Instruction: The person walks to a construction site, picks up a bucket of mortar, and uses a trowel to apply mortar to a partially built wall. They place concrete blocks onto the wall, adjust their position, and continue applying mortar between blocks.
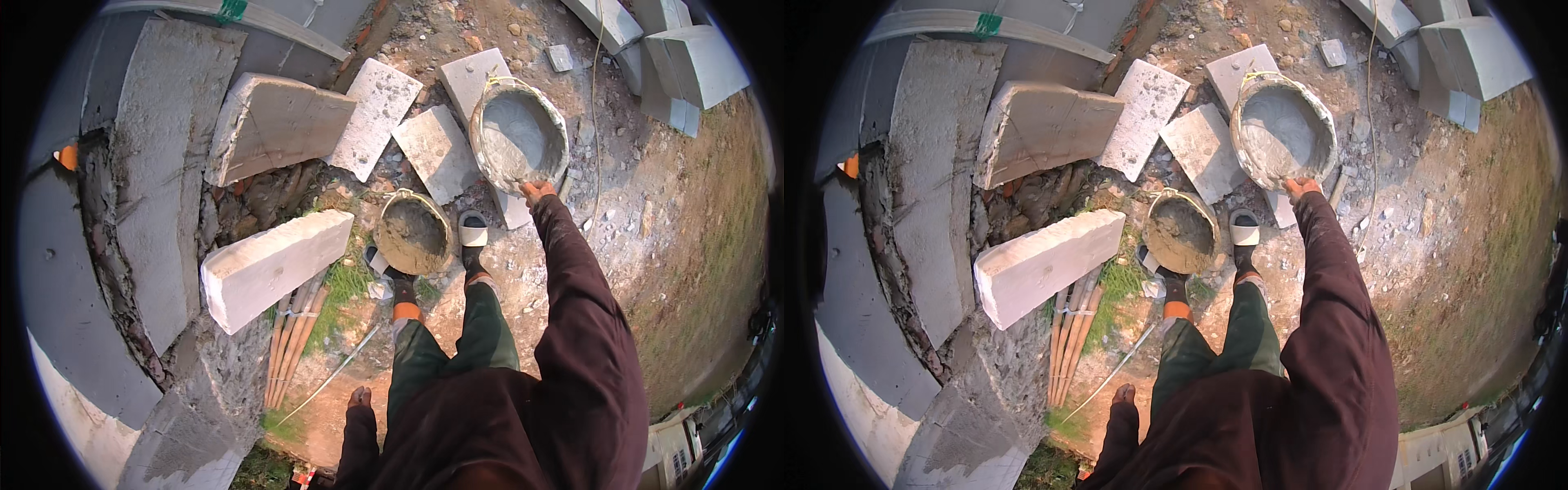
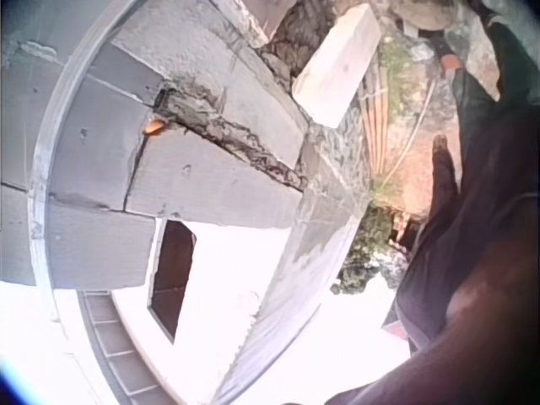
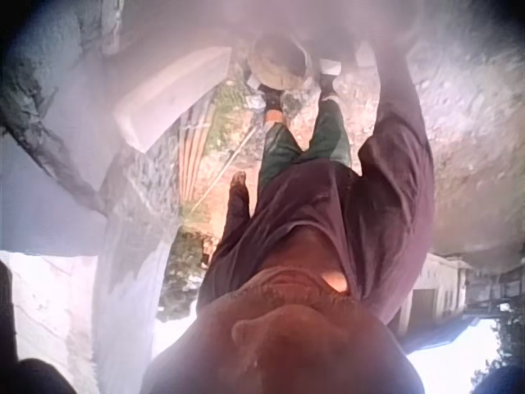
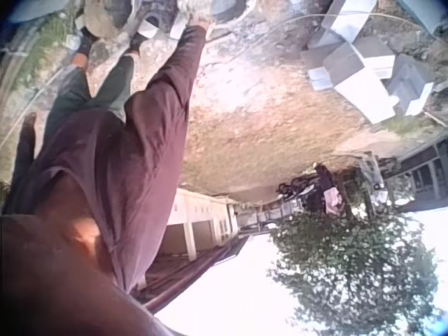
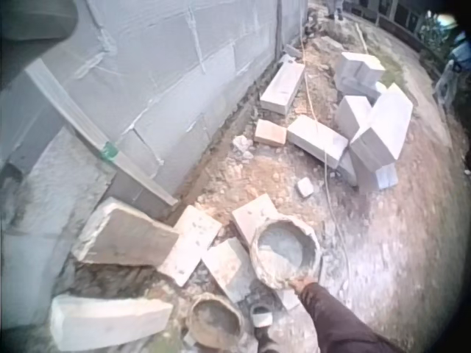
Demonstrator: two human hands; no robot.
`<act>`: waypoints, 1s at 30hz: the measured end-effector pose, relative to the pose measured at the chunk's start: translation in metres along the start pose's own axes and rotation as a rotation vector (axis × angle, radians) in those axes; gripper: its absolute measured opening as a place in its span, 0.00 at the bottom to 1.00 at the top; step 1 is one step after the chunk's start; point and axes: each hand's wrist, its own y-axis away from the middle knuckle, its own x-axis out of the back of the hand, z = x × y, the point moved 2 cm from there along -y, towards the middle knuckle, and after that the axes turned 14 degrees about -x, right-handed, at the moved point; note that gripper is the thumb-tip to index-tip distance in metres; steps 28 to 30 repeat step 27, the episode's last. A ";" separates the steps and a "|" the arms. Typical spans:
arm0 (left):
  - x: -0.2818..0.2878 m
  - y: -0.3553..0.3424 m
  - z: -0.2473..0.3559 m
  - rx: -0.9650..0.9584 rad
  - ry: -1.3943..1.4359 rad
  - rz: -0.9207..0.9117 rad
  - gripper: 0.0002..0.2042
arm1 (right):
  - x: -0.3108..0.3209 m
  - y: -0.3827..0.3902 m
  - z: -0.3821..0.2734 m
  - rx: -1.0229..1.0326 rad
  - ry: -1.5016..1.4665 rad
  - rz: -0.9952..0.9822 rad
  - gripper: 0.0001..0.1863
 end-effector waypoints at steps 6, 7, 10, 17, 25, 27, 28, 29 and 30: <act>0.014 0.000 0.033 -0.150 0.072 0.030 0.29 | 0.058 0.089 0.037 0.243 -0.189 -0.082 0.14; 0.013 0.003 0.027 -0.151 0.090 0.046 0.29 | 0.067 0.127 0.026 0.284 -0.161 -0.128 0.14; 0.010 0.001 -0.010 -0.160 0.110 0.046 0.32 | 0.081 0.216 0.000 0.352 0.032 -0.149 0.11; 0.065 -0.035 -0.015 -0.135 0.428 0.257 0.34 | 0.015 0.529 -0.102 0.754 0.345 -0.340 0.13; 0.023 -0.073 -0.078 -0.009 0.950 0.312 0.35 | -0.258 0.854 -0.237 1.265 0.932 -0.629 0.15; 0.061 -0.061 -0.078 -0.051 0.906 0.305 0.32 | -0.318 0.921 -0.249 1.394 1.018 -0.539 0.17; 0.061 -0.061 -0.078 -0.051 0.906 0.305 0.32 | -0.318 0.921 -0.249 1.394 1.018 -0.539 0.17; 0.061 -0.061 -0.078 -0.051 0.906 0.305 0.32 | -0.318 0.921 -0.249 1.394 1.018 -0.539 0.17; 0.061 -0.061 -0.078 -0.051 0.906 0.305 0.32 | -0.318 0.921 -0.249 1.394 1.018 -0.539 0.17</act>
